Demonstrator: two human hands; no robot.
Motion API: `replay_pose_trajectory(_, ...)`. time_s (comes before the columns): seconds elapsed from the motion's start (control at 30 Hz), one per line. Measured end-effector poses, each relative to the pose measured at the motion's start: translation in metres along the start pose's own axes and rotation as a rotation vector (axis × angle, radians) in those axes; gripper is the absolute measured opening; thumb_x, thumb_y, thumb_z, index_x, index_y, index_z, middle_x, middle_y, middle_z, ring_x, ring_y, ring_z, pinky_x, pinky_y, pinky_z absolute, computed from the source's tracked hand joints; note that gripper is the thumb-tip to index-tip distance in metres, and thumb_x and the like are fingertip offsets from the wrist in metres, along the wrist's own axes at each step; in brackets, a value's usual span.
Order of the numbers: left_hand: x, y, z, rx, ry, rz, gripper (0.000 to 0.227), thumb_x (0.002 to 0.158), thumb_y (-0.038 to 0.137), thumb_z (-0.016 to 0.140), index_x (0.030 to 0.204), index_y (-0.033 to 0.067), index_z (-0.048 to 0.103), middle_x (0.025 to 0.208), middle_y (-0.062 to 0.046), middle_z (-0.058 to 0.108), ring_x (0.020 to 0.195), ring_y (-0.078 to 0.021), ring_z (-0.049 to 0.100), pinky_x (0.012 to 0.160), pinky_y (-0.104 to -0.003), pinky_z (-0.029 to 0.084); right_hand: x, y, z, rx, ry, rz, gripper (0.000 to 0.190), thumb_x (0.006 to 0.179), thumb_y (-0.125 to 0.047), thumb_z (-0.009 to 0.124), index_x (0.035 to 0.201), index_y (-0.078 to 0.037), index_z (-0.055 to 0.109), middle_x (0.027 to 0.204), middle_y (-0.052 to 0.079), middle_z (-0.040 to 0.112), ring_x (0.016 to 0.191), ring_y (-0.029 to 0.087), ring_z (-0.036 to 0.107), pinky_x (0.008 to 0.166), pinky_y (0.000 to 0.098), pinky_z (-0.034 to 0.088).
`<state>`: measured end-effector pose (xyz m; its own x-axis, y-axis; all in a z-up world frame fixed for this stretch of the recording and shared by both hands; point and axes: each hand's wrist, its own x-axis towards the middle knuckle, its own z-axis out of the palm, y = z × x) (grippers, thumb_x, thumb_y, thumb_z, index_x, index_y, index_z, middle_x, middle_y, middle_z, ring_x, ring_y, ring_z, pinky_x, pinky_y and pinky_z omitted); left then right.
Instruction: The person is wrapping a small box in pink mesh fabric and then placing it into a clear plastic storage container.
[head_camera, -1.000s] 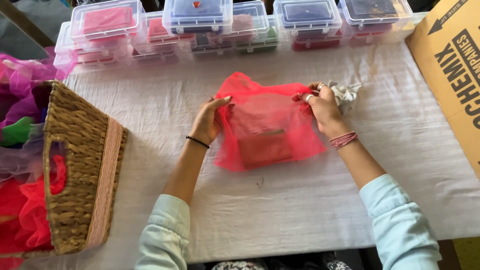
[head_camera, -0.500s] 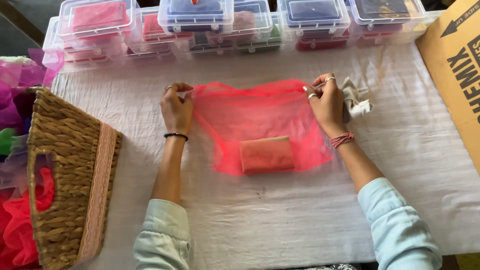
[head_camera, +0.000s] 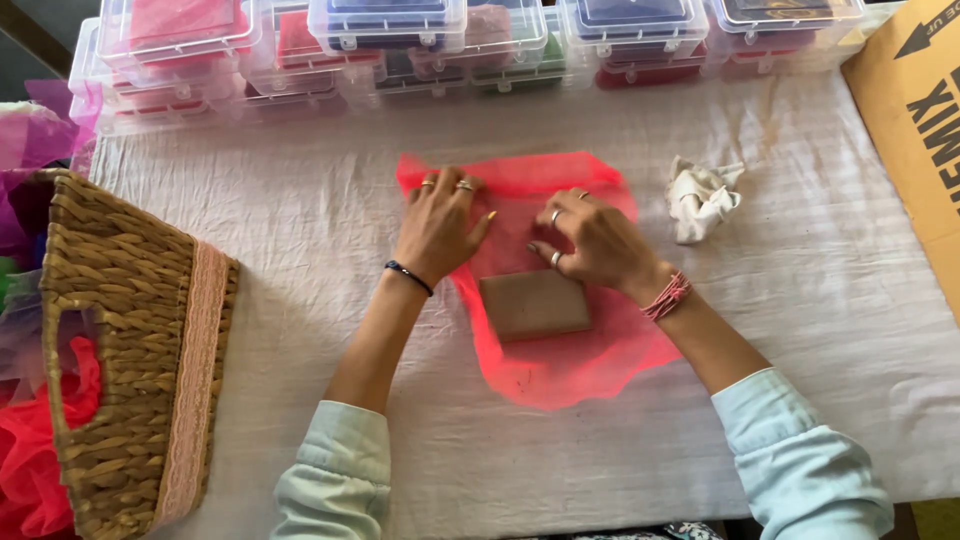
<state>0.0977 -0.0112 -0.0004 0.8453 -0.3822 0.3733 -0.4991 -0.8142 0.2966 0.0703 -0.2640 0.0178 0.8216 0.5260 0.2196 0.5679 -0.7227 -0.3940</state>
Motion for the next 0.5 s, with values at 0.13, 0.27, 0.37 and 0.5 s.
replay_pose_trajectory(0.13, -0.001, -0.014, -0.006, -0.007, -0.002, -0.088, 0.054, 0.090, 0.043, 0.072, 0.132, 0.0102, 0.064, 0.144, -0.013, 0.052, 0.132, -0.0379, 0.050, 0.109, -0.053, 0.041, 0.002, 0.029, 0.004, -0.210, 0.107, -0.039, 0.056, 0.086, -0.051, 0.072, 0.126, -0.011, 0.068, 0.137, 0.015, 0.060, 0.127, 0.031, 0.055, 0.109, 0.0494, 0.041)
replay_pose_trajectory(0.27, -0.006, -0.041, -0.006, 0.141, 0.051, -0.196, 0.065, 0.089, 0.056, 0.067, 0.140, 0.0164, 0.059, 0.153, -0.021, 0.036, 0.142, -0.0413, 0.031, 0.112, -0.068, 0.015, -0.002, 0.054, 0.001, -0.299, 0.037, 0.105, 0.079, 0.095, -0.067, 0.053, 0.157, -0.020, 0.041, 0.155, 0.020, 0.042, 0.146, 0.038, 0.033, 0.119, 0.0573, 0.022)
replay_pose_trajectory(0.37, -0.010, -0.050, -0.010, 0.245, 0.086, -0.278, 0.069, 0.089, 0.055, 0.067, 0.143, 0.0137, 0.055, 0.157, -0.024, 0.032, 0.145, -0.0427, 0.024, 0.113, -0.068, 0.011, -0.005, 0.051, -0.005, -0.303, 0.011, 0.189, 0.080, 0.093, -0.069, 0.049, 0.159, -0.025, 0.036, 0.159, 0.015, 0.039, 0.151, 0.037, 0.026, 0.118, 0.0630, 0.018)
replay_pose_trajectory(0.5, -0.008, -0.023, -0.024, 0.400, 0.149, -0.204, 0.069, 0.087, 0.036, 0.071, 0.150, 0.0111, 0.055, 0.158, -0.014, 0.040, 0.150, -0.0367, 0.036, 0.121, -0.064, 0.020, -0.005, 0.055, 0.000, -0.316, 0.046, 0.185, 0.080, 0.094, -0.068, 0.048, 0.160, -0.026, 0.035, 0.160, 0.013, 0.038, 0.152, 0.037, 0.024, 0.119, 0.0652, 0.019)
